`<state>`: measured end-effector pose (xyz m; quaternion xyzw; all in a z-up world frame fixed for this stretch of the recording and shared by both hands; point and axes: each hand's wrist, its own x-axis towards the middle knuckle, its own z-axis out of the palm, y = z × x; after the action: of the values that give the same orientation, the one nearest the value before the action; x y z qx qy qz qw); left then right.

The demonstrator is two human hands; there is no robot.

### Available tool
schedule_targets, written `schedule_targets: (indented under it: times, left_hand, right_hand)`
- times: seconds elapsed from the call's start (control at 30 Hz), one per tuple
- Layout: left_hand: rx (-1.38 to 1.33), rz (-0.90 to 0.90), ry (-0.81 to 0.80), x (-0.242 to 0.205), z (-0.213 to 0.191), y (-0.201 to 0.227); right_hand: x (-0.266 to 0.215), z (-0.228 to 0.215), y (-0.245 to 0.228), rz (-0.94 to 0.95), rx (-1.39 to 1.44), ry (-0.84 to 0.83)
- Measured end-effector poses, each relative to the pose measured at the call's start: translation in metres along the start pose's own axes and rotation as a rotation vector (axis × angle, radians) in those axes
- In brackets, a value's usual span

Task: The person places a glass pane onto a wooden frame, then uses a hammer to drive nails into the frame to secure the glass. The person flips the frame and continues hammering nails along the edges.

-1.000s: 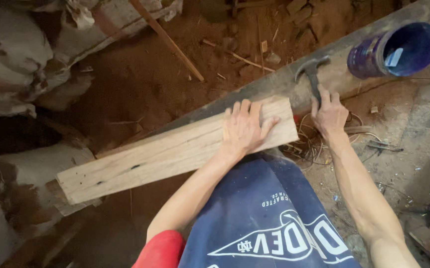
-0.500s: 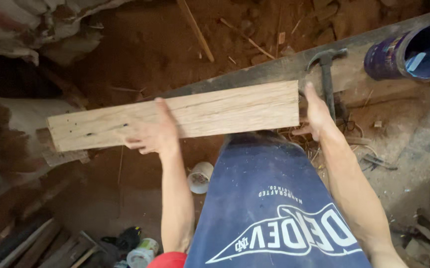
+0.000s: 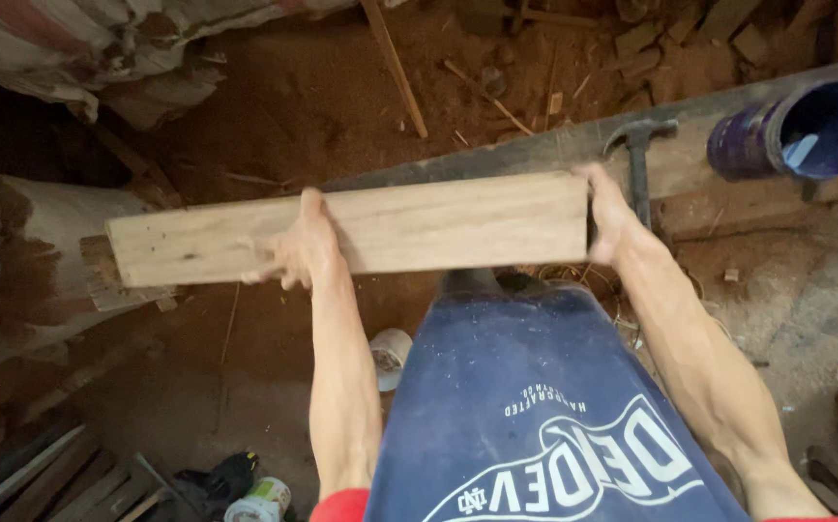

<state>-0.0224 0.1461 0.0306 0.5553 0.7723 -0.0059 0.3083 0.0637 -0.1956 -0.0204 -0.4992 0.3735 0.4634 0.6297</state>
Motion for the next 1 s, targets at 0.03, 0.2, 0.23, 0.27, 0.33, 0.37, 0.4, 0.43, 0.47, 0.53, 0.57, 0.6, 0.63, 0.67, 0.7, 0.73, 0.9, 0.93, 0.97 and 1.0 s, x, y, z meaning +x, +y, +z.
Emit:
schedule_targets:
  times: [0.03,0.2,0.23,0.27,0.33,0.37,0.4,0.43,0.47,0.53,0.57,0.6,0.63,0.67,0.7,0.73,0.9,0.93,0.97,1.0]
  left_hand:
    - [-0.052,0.0,0.009,0.0,-0.004,-0.007]
    - [-0.39,0.17,0.075,0.014,-0.003,-0.08]
    - [-0.479,0.217,0.088,0.019,0.001,-0.094]
    - [-0.546,0.256,0.097,0.023,0.006,-0.109]
    - [-0.665,0.32,0.102,0.032,0.014,-0.133]
    - [-0.707,0.341,0.094,0.036,0.017,-0.142]
    - [-0.741,0.358,0.087,0.039,0.019,-0.15]
    - [-0.764,0.366,0.076,0.041,0.02,-0.157]
    - [-0.791,0.376,0.066,0.044,0.021,-0.162]
    - [-0.847,0.374,0.049,0.049,0.024,-0.168]
    - [-0.879,0.35,0.043,0.05,0.026,-0.171]
    - [-0.946,0.382,-0.006,0.051,0.026,-0.176]
    - [-1.012,0.413,-0.056,0.052,0.027,-0.181]
    - [-1.081,0.445,-0.106,0.054,0.029,-0.184]
    - [-1.101,0.459,-0.131,0.055,0.03,-0.187]
    - [-1.12,0.472,-0.156,0.055,0.029,-0.19]
    - [-1.096,0.481,-0.169,0.053,0.027,-0.196]
    - [-1.086,0.472,-0.157,0.055,0.03,-0.192]
    - [-1.075,0.462,-0.146,0.056,0.031,-0.187]
    - [-1.002,0.421,-0.097,0.056,0.028,-0.183]
  right_hand:
    - [0.004,-0.003,0.002,-0.017,0.016,0.0]
    - [0.007,-0.034,0.043,-0.233,0.091,-0.107]
    - [0.006,-0.037,0.048,-0.312,0.072,-0.139]
    - [0.003,-0.041,0.057,-0.385,0.058,-0.168]
    - [-0.002,-0.046,0.069,-0.439,0.049,-0.215]
    - [-0.004,-0.047,0.073,-0.47,0.043,-0.239]
    - [-0.005,-0.048,0.076,-0.487,0.048,-0.253]
    - [-0.006,-0.049,0.079,-0.505,0.052,-0.266]
    - [-0.006,-0.048,0.08,-0.528,0.058,-0.283]
    - [-0.004,-0.047,0.082,-0.566,0.035,-0.315]
    - [-0.004,-0.049,0.082,-0.586,0.022,-0.332]
    - [-0.005,-0.051,0.084,-0.596,0.017,-0.332]
    - [-0.005,-0.052,0.086,-0.605,0.011,-0.331]
    - [-0.005,-0.054,0.088,-0.616,0.004,-0.332]
    - [-0.005,-0.055,0.089,-0.611,0.001,-0.332]
    - [-0.006,-0.055,0.092,-0.605,-0.001,-0.33]
    - [-0.006,-0.055,0.094,-0.614,-0.033,-0.333]
    - [-0.002,-0.054,0.091,-0.609,-0.027,-0.332]
    - [0.001,-0.053,0.086,-0.605,-0.021,-0.332]
    - [-0.003,-0.052,0.086,-0.584,-0.014,-0.322]
